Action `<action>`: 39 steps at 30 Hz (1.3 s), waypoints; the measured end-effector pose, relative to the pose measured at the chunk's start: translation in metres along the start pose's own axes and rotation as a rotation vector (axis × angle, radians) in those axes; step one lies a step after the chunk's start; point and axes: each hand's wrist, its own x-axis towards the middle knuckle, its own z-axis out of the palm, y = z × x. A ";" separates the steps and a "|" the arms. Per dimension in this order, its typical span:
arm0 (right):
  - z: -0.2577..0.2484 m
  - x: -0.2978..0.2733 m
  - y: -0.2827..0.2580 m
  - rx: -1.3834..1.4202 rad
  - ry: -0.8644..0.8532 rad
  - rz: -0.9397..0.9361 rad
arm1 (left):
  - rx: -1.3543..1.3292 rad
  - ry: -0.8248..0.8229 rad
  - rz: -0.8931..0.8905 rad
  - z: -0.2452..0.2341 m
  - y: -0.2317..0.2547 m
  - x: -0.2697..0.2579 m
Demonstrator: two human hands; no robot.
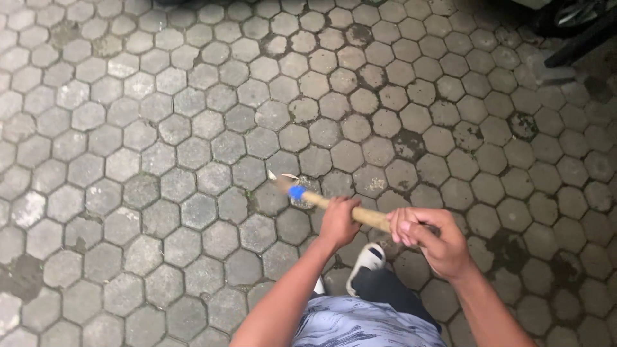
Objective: Sweeping dry leaves and dirt from a paved driveway using a broom.
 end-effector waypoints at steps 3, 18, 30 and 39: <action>0.003 0.019 0.030 -0.148 0.058 0.402 | 0.022 -0.056 -0.153 -0.016 0.019 0.020; -0.052 0.149 0.080 0.228 -0.444 0.253 | 0.118 0.255 -0.543 -0.027 -0.048 0.012; -0.068 0.231 0.078 0.339 -0.810 0.367 | -0.088 0.481 -0.777 -0.031 0.025 0.033; -0.044 0.220 0.084 0.398 -0.971 0.407 | -0.179 0.651 -0.931 -0.003 0.053 -0.009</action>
